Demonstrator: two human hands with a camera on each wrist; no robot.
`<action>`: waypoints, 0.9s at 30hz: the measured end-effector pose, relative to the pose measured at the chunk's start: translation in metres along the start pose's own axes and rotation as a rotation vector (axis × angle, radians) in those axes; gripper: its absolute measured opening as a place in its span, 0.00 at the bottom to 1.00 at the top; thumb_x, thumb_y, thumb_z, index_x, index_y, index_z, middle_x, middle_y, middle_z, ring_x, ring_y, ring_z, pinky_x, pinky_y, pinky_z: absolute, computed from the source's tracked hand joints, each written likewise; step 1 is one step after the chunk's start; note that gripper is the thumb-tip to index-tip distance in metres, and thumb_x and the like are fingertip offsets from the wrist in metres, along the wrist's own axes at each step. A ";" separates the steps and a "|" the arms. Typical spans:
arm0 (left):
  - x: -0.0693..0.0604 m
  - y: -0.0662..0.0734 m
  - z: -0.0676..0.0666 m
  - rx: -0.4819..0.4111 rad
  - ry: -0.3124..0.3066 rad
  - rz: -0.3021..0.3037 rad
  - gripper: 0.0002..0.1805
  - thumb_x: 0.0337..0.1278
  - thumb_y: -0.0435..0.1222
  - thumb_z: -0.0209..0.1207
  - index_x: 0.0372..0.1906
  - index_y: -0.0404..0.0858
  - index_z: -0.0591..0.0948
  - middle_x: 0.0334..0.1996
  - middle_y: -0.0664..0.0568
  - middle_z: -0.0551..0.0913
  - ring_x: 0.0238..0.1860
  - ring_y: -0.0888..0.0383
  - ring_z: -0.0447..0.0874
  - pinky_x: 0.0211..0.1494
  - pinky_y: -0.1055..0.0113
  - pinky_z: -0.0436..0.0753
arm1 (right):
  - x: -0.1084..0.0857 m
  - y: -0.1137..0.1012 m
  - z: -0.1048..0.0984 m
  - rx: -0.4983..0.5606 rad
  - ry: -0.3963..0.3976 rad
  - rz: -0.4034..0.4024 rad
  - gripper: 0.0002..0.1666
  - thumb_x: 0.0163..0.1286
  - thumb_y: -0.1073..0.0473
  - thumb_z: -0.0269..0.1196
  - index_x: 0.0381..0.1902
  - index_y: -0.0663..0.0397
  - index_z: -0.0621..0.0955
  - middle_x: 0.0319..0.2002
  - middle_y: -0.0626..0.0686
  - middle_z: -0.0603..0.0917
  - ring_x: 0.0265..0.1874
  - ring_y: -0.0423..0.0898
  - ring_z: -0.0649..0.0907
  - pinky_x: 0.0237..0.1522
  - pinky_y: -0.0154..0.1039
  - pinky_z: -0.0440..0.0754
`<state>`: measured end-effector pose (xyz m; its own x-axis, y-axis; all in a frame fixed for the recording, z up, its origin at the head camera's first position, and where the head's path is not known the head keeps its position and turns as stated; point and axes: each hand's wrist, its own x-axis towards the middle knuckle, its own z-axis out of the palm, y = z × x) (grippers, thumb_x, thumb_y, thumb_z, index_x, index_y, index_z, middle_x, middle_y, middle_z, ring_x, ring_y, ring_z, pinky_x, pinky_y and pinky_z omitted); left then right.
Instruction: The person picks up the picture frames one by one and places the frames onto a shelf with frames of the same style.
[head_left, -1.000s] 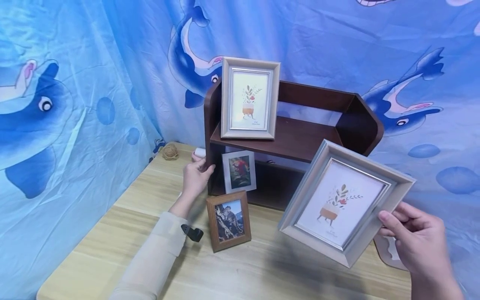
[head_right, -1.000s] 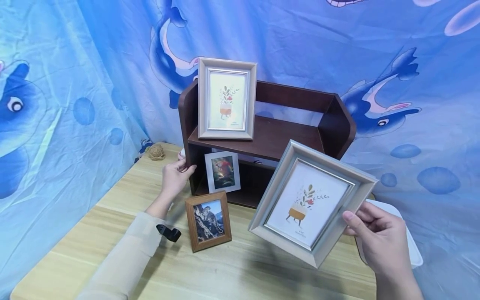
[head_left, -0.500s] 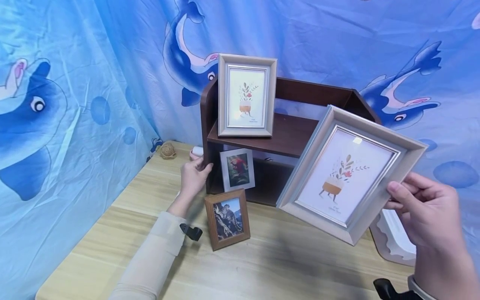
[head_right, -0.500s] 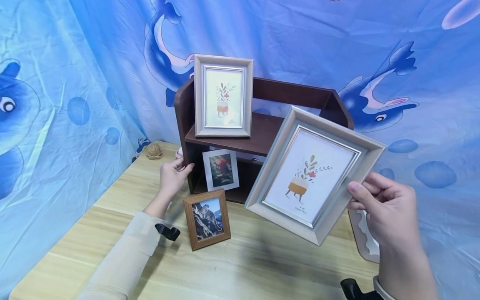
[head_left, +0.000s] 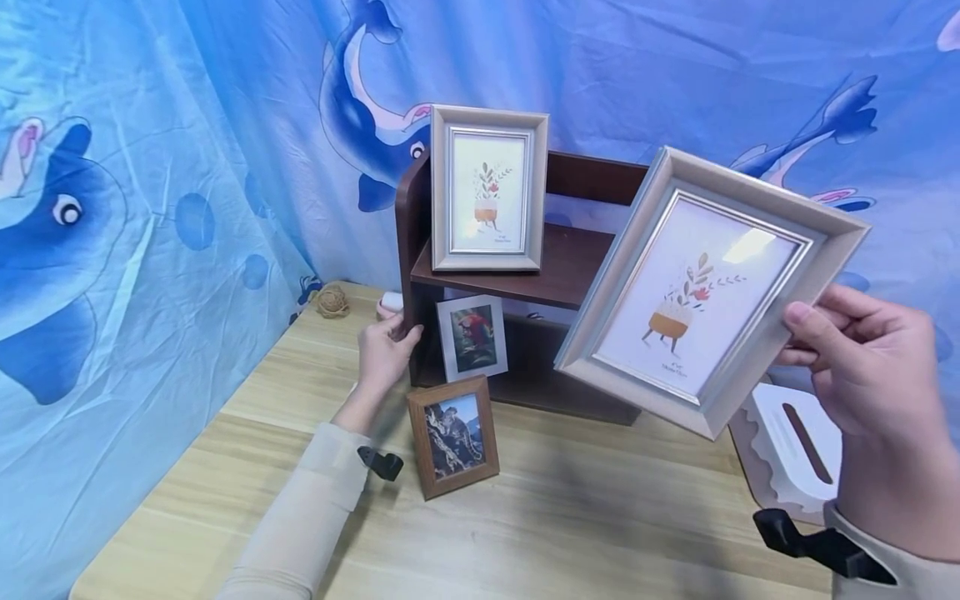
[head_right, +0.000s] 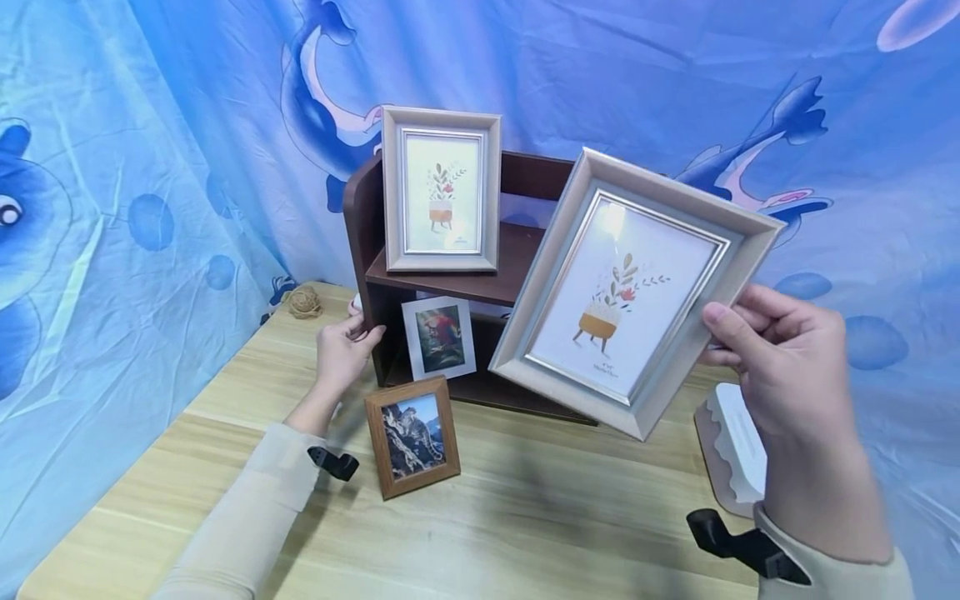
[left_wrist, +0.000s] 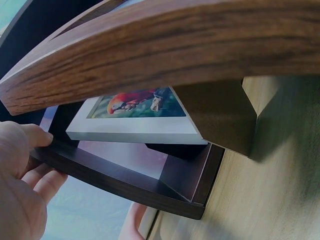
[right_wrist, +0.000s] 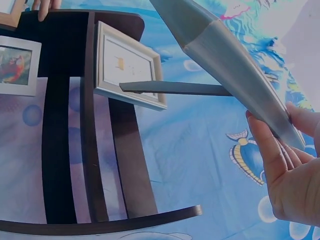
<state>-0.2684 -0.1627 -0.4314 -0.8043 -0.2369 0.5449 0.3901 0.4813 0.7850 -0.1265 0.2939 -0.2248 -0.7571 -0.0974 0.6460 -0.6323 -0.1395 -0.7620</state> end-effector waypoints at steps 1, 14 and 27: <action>0.000 0.000 0.000 0.000 -0.002 -0.002 0.17 0.54 0.27 0.70 0.50 0.29 0.86 0.42 0.34 0.87 0.42 0.41 0.90 0.46 0.53 0.89 | 0.003 -0.001 0.000 -0.020 0.008 0.001 0.21 0.70 0.84 0.50 0.58 0.80 0.77 0.42 0.61 0.90 0.36 0.49 0.91 0.32 0.38 0.86; 0.001 0.001 0.001 -0.008 -0.013 -0.019 0.16 0.55 0.27 0.69 0.50 0.29 0.86 0.42 0.34 0.87 0.43 0.42 0.90 0.46 0.56 0.89 | 0.041 -0.004 0.003 -0.105 0.106 0.051 0.21 0.70 0.76 0.60 0.60 0.72 0.79 0.44 0.56 0.90 0.35 0.45 0.91 0.30 0.35 0.87; 0.000 0.000 0.001 -0.010 -0.001 -0.011 0.16 0.55 0.27 0.69 0.50 0.28 0.86 0.43 0.34 0.87 0.43 0.42 0.90 0.46 0.55 0.89 | 0.068 0.000 0.002 -0.100 0.180 0.163 0.26 0.66 0.68 0.68 0.62 0.65 0.80 0.45 0.52 0.90 0.36 0.44 0.91 0.31 0.37 0.86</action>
<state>-0.2693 -0.1619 -0.4320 -0.8090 -0.2415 0.5359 0.3857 0.4699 0.7940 -0.1775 0.2852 -0.1803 -0.8615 0.0678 0.5032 -0.5062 -0.0370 -0.8616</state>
